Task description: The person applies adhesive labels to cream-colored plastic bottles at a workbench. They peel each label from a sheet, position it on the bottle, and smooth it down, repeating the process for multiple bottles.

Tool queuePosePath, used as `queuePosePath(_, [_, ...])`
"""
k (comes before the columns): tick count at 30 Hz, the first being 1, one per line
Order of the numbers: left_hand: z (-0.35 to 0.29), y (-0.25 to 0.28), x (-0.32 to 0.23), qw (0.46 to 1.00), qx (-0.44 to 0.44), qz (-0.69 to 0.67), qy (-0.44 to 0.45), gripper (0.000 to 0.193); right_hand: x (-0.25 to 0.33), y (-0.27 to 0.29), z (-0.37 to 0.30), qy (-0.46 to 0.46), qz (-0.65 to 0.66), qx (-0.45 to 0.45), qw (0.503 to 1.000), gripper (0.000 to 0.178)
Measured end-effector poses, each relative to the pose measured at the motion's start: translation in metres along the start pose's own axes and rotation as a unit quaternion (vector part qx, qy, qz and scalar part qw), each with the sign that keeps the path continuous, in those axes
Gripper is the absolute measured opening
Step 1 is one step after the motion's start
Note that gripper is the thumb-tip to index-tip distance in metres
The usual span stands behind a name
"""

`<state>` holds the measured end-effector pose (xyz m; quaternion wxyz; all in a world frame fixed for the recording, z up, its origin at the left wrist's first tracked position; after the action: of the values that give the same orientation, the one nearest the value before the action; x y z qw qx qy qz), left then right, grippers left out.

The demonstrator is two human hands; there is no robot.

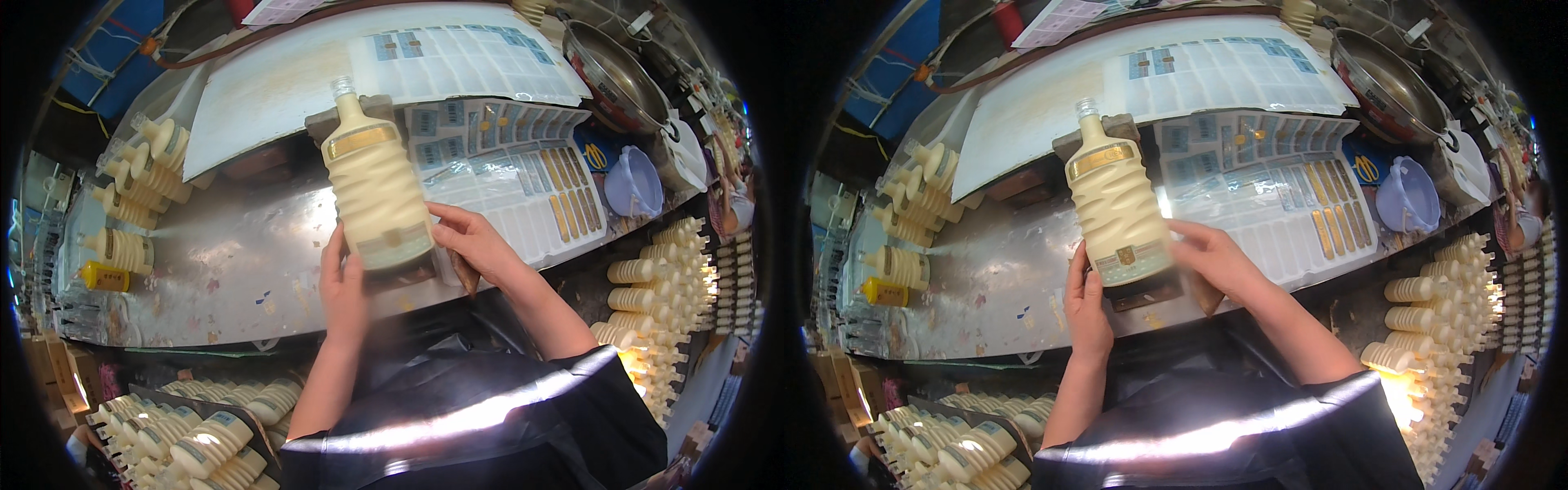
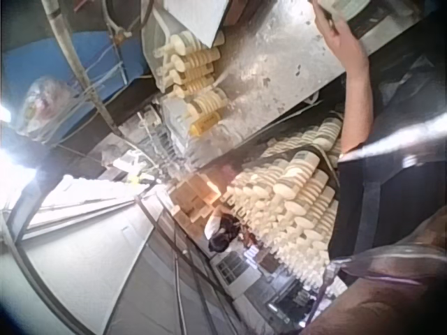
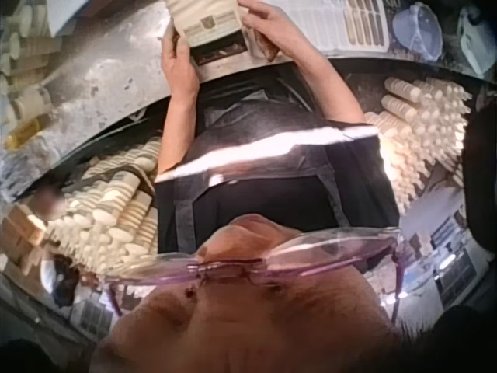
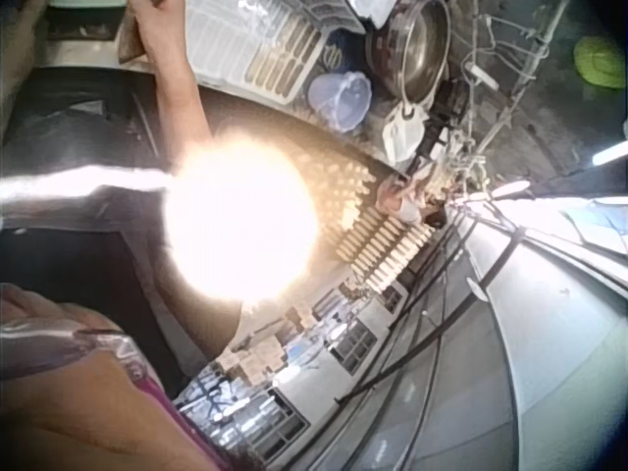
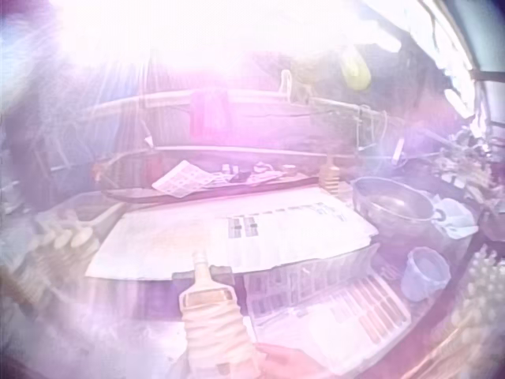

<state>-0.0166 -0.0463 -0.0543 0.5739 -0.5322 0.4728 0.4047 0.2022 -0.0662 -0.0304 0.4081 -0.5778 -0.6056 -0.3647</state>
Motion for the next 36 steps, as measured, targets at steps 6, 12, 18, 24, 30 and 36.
queuePosePath(6, [-0.006,-0.002,-0.003,0.999,0.001,-0.034,0.004,0.057,-0.019,-0.002,0.010,0.063,0.010,-0.009,0.998,0.050])
queuePosePath(12, [-0.009,0.000,-0.005,0.956,0.003,0.270,-0.112,0.091,-0.005,-0.004,-0.007,0.125,-0.103,-0.061,0.985,0.049])
queuePosePath(18, [-0.004,0.004,-0.011,0.945,0.006,0.299,-0.132,0.083,-0.003,-0.014,-0.027,0.171,-0.208,-0.108,0.957,0.057])
queuePosePath(24, [-0.007,0.003,-0.012,0.987,-0.016,0.156,-0.046,0.067,-0.001,-0.023,-0.030,0.155,-0.301,-0.110,0.935,0.065])
queuePosePath(30, [0.001,-0.008,-0.009,0.974,-0.015,0.215,-0.070,0.059,-0.004,-0.026,-0.030,0.117,-0.336,-0.114,0.928,0.064])
queuePosePath(36, [0.005,-0.003,0.002,0.999,-0.013,0.012,-0.040,0.056,-0.002,-0.001,-0.012,0.163,-0.144,-0.118,0.969,0.051])
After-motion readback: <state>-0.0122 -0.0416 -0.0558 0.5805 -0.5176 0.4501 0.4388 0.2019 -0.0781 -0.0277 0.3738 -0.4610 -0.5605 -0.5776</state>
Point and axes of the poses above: each hand's wrist, its own z-axis towards the middle knuckle, its own y-axis out of the back of the hand, x = y × z, the point moved 8 cm from there along z, towards the middle knuckle, and after that the axes turned 4 degrees about -z, right-handed, at the moved point
